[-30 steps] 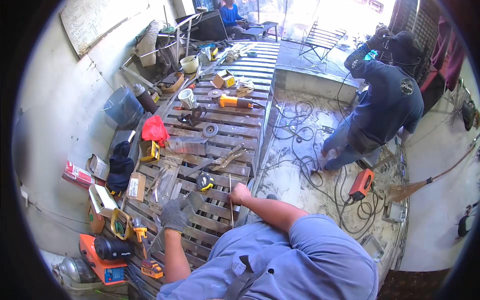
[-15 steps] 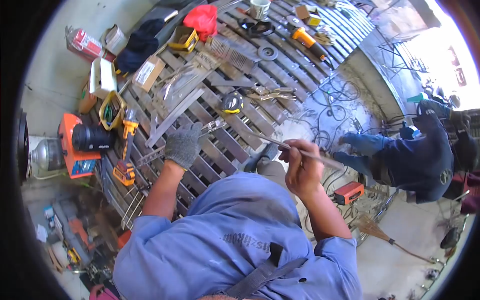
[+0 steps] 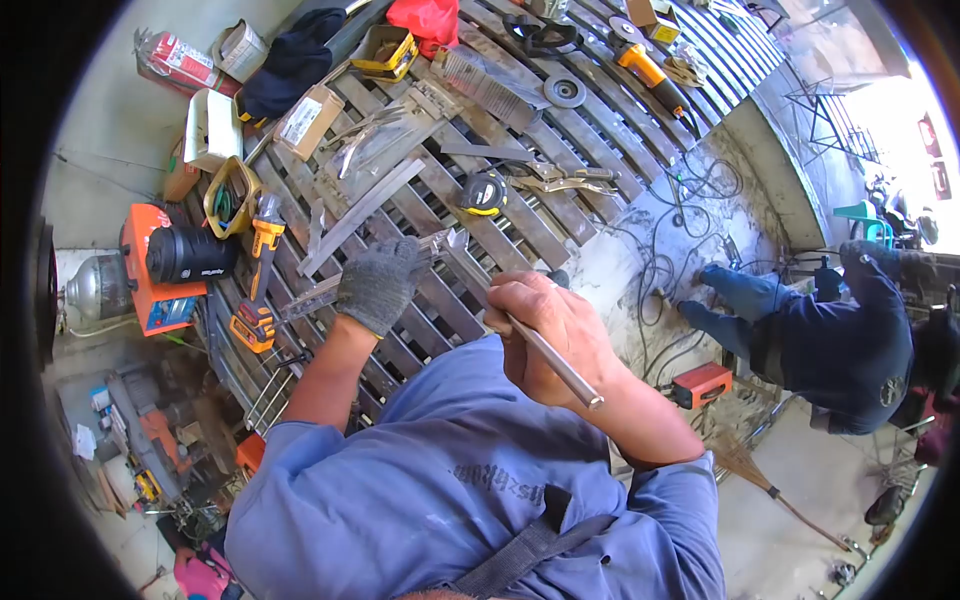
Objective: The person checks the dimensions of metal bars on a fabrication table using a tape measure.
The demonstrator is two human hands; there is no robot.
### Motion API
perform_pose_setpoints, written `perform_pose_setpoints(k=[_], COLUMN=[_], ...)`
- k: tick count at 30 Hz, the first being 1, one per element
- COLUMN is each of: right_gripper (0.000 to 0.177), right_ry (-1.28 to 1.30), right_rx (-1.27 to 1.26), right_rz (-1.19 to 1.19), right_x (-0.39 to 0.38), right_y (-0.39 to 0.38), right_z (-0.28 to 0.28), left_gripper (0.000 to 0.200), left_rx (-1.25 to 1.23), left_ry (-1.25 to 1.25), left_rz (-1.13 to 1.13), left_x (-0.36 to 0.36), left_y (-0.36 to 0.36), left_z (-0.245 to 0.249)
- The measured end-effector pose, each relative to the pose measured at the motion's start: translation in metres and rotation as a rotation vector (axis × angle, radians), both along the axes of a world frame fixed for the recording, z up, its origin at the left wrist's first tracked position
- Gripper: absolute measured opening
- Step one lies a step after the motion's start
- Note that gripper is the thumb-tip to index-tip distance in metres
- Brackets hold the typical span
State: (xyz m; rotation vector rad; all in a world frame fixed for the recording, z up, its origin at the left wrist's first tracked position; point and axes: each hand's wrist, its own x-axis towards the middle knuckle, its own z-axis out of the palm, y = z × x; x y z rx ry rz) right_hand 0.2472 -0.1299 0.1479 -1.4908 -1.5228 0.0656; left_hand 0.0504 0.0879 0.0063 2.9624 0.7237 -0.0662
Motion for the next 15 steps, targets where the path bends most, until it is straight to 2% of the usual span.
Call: perform_pose_setpoints(k=[3, 15], right_gripper=[0.04, 0.038], right_ry=[-0.013, -0.046], right_rx=[-0.075, -0.175], right_rz=[0.056, 0.082], right_x=[0.001, -0.006], right_y=[0.006, 0.024], right_z=[0.0, -0.002], left_gripper=[0.036, 0.034], left_rx=[0.021, 0.097], left_ry=[0.007, -0.033], left_rz=[-0.007, -0.068], left_x=[-0.001, -0.003], left_y=[-0.002, -0.004], left_z=[-0.004, 0.0])
